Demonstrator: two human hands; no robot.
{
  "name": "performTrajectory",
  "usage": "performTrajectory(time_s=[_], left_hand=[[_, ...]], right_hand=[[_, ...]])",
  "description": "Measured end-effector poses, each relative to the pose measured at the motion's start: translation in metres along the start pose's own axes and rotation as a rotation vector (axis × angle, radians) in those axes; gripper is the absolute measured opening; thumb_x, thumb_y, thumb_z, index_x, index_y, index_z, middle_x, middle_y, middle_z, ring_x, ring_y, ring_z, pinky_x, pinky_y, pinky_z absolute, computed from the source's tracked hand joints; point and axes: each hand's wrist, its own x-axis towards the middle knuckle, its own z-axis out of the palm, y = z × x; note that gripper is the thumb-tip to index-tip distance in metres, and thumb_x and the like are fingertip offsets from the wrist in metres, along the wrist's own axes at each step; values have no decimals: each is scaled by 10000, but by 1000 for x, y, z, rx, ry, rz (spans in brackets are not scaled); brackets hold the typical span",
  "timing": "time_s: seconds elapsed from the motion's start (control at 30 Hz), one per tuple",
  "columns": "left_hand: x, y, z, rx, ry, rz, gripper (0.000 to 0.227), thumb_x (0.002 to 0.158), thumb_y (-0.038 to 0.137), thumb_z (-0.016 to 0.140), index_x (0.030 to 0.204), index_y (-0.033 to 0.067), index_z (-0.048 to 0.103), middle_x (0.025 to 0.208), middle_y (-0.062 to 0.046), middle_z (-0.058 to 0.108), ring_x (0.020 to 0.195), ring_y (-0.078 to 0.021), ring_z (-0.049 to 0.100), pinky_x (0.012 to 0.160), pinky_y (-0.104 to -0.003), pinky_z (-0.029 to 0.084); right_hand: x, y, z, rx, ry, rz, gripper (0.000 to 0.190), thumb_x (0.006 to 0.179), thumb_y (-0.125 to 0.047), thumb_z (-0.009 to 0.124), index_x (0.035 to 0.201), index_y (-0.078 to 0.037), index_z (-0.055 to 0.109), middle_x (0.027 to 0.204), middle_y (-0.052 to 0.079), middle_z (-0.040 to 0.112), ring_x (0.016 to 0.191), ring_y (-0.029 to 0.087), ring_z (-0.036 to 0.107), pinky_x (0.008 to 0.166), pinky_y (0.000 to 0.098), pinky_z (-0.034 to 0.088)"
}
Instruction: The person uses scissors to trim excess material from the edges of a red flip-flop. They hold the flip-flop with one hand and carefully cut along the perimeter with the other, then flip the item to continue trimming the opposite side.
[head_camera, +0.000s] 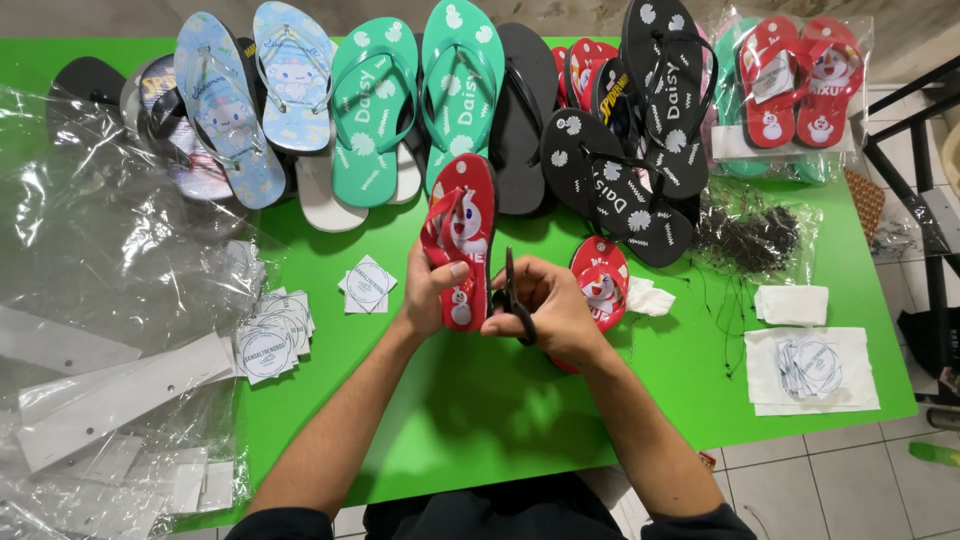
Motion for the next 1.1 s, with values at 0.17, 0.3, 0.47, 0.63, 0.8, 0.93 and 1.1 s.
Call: performTrajectory(time_s=[0.17,0.3,0.47,0.63,0.8,0.93,1.1], left_hand=[[5,-11,-6,1,-22,-34,540,728,265,757,1210,68,612,891,-120,732,714,-167,697,656,-322,590],[4,-4,5,50,-62,-38,535,713,244,783,1194,77,617,890,-75,737,734,-125,690,672,-304,582],[6,-10,2,46,-73,-52,574,676,224,795,1191,41,619,887,-131,738,732,-173,703,648,-328,588],[8,-12,-6,11,-67,-47,580,678,251,801,1202,70,630,920,-100,751,769,-127,695,667,-301,581],[8,10,6,-49,-9,-57,539,726,309,791,1195,107,619,929,-55,751,787,-95,703,699,-270,571],[13,1,-4,-7,-16,-64,509,723,341,777,1162,124,636,895,-34,738,766,-89,680,693,-265,556],[18,-28,-26,28,-53,-80,552,690,212,770,1182,11,621,873,-119,729,720,-160,682,647,-336,584]], right_hand=[[0,-11,-3,92,65,-21,469,655,2,949,1020,74,663,651,252,710,529,259,725,514,338,619],[5,-12,-7,137,182,-48,404,786,-84,887,1056,70,630,672,240,707,573,253,735,550,339,644],[6,-17,2,103,203,-29,408,781,-73,896,1059,70,634,679,216,706,592,240,737,552,328,633],[6,1,-3,51,125,35,452,703,-34,948,1040,56,661,673,198,712,560,205,713,526,271,557],[-1,-12,3,-124,-91,79,531,562,-74,1033,982,-10,714,651,140,752,559,109,641,509,198,446],[-1,-16,2,-40,-59,63,520,562,-18,1012,989,29,720,651,187,753,546,168,696,535,254,544],[5,-5,-16,16,137,-36,476,667,-46,961,1028,67,674,651,237,728,519,239,727,527,295,589]])
